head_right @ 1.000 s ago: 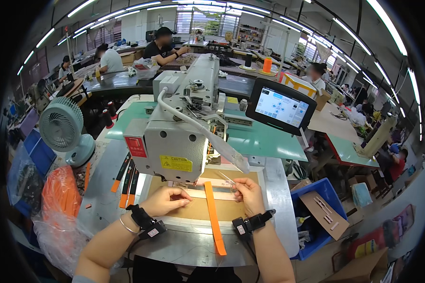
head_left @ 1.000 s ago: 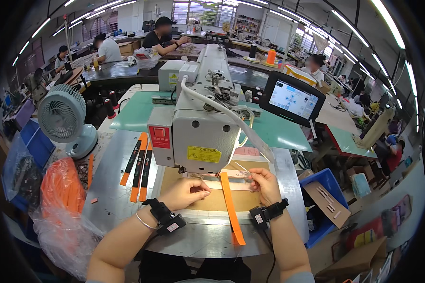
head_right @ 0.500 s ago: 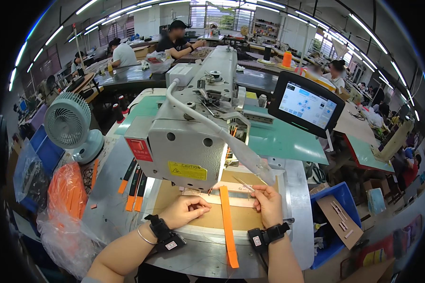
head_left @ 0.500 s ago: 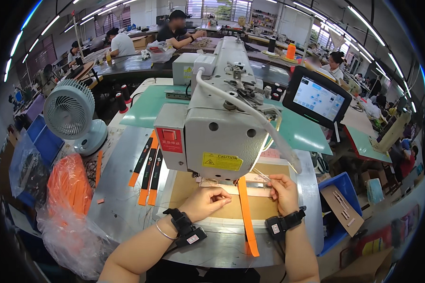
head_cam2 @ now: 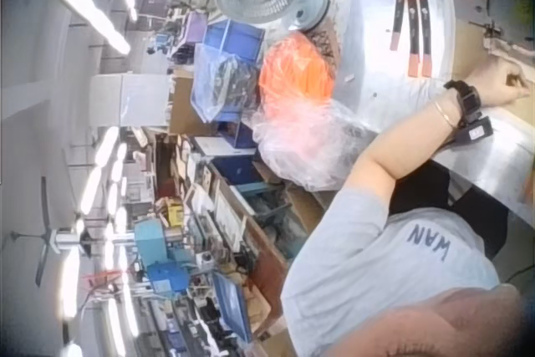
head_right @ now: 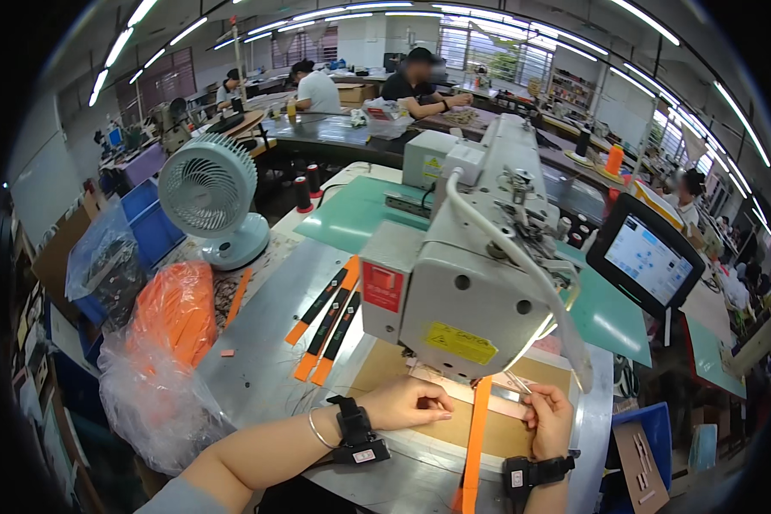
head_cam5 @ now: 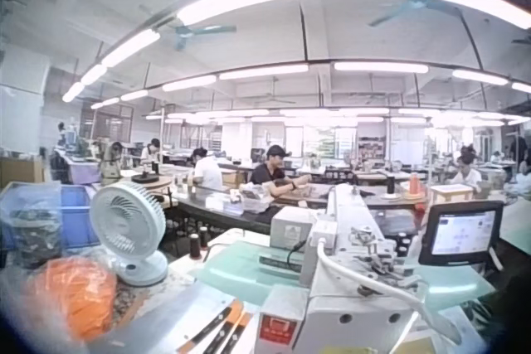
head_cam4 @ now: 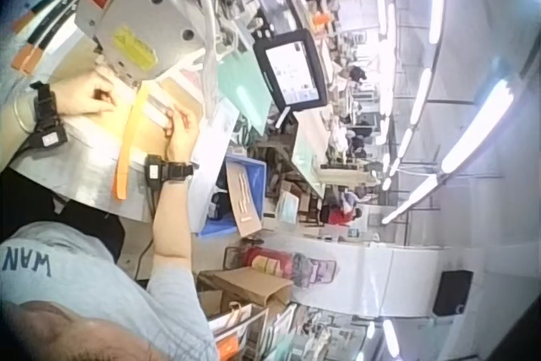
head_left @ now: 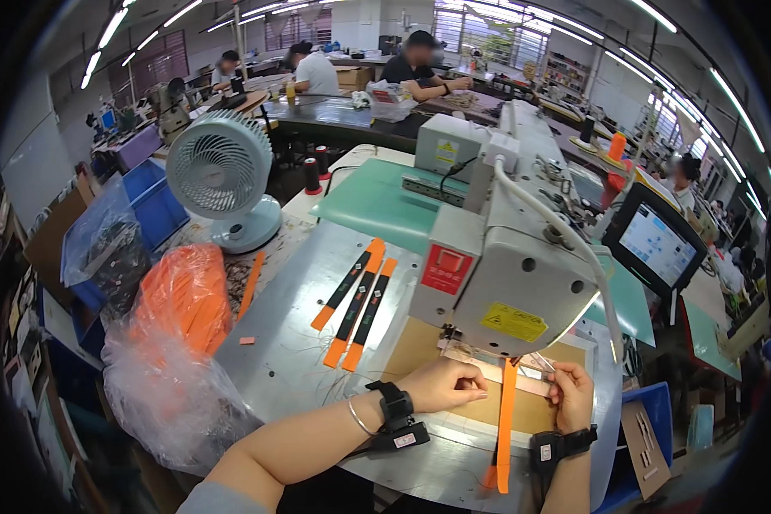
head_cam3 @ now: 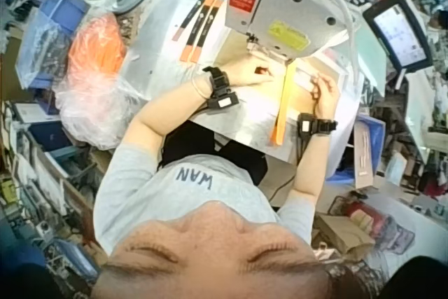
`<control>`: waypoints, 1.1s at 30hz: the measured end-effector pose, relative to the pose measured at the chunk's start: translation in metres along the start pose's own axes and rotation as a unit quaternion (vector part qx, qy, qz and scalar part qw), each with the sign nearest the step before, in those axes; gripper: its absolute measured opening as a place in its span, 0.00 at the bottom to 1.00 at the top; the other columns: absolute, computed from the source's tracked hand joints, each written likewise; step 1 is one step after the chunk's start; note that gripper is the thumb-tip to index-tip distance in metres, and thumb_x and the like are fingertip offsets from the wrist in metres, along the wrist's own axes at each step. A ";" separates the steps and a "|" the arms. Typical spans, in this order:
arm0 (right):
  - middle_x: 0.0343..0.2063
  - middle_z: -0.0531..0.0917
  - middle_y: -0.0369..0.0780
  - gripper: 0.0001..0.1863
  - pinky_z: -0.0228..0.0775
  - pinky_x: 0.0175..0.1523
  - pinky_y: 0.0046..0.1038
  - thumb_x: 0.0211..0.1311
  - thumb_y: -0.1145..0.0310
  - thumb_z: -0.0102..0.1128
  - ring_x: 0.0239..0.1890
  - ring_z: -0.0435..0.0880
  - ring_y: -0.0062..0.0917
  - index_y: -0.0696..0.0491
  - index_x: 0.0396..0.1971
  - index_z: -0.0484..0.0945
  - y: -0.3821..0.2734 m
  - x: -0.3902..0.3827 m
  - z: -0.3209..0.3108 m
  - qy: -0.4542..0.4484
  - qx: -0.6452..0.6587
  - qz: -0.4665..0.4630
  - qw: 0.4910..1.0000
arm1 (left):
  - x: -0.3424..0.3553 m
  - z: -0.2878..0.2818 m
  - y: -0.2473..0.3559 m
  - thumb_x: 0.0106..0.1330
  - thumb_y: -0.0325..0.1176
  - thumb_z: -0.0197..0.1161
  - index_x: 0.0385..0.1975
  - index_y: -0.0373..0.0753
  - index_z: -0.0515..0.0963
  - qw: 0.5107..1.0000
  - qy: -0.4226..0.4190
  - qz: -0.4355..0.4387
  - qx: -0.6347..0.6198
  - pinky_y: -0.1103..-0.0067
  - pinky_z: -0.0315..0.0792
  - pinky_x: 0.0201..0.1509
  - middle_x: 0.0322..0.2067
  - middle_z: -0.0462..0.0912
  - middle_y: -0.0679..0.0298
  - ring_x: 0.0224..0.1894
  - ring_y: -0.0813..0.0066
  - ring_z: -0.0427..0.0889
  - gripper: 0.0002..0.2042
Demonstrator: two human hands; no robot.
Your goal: The person operates an industrial sewing machine to stitch orange straps onto small rectangular pieces of material. They repeatedly pick up the straps, align them with the material under the needle, and feed them through the machine. The person also adjusts the camera and their wrist straps during the process.
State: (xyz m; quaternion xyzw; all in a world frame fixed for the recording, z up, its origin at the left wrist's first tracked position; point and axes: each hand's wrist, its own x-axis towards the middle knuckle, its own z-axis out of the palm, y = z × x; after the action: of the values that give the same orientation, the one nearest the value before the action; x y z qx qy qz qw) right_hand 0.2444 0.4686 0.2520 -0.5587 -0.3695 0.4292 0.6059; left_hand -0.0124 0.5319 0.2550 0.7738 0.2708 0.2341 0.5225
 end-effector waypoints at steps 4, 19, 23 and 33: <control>0.21 0.76 0.36 0.04 0.56 0.17 0.11 0.56 0.77 0.51 0.14 0.68 0.11 0.59 0.32 0.73 0.001 0.002 0.001 0.001 -0.004 0.003 1.000 | -0.005 0.000 0.006 0.58 0.35 0.59 0.31 0.35 0.76 0.999 -0.029 -0.013 0.035 0.83 0.69 0.31 0.21 0.78 0.66 0.24 0.81 0.76 0.09; 0.23 0.78 0.33 0.11 0.61 0.22 0.14 0.56 0.67 0.53 0.18 0.69 0.10 0.54 0.38 0.75 0.010 0.005 -0.005 -0.033 -0.060 0.021 0.997 | -0.008 0.003 0.009 0.57 0.30 0.59 0.31 0.32 0.77 0.996 -0.034 -0.073 -0.032 0.85 0.70 0.31 0.24 0.79 0.65 0.26 0.82 0.77 0.08; 0.23 0.78 0.34 0.09 0.66 0.25 0.14 0.57 0.67 0.52 0.21 0.74 0.12 0.56 0.35 0.76 0.011 0.005 -0.006 -0.025 -0.097 -0.006 0.995 | -0.005 0.003 -0.011 0.54 0.27 0.58 0.29 0.31 0.77 0.998 -0.007 -0.064 -0.018 0.85 0.71 0.30 0.23 0.79 0.65 0.25 0.82 0.76 0.06; 0.21 0.75 0.34 0.07 0.59 0.20 0.13 0.57 0.70 0.52 0.16 0.68 0.11 0.57 0.33 0.73 0.029 0.019 -0.009 -0.041 -0.017 -0.053 0.998 | -0.002 0.010 -0.008 0.58 0.25 0.57 0.32 0.28 0.76 0.995 -0.007 -0.065 -0.076 0.82 0.72 0.32 0.30 0.78 0.60 0.30 0.77 0.76 0.07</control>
State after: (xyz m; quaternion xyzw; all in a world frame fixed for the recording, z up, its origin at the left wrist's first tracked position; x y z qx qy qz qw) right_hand 0.2565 0.4828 0.2215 -0.5299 -0.4305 0.4128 0.6029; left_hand -0.0092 0.5261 0.2441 0.7145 0.2983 0.2147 0.5953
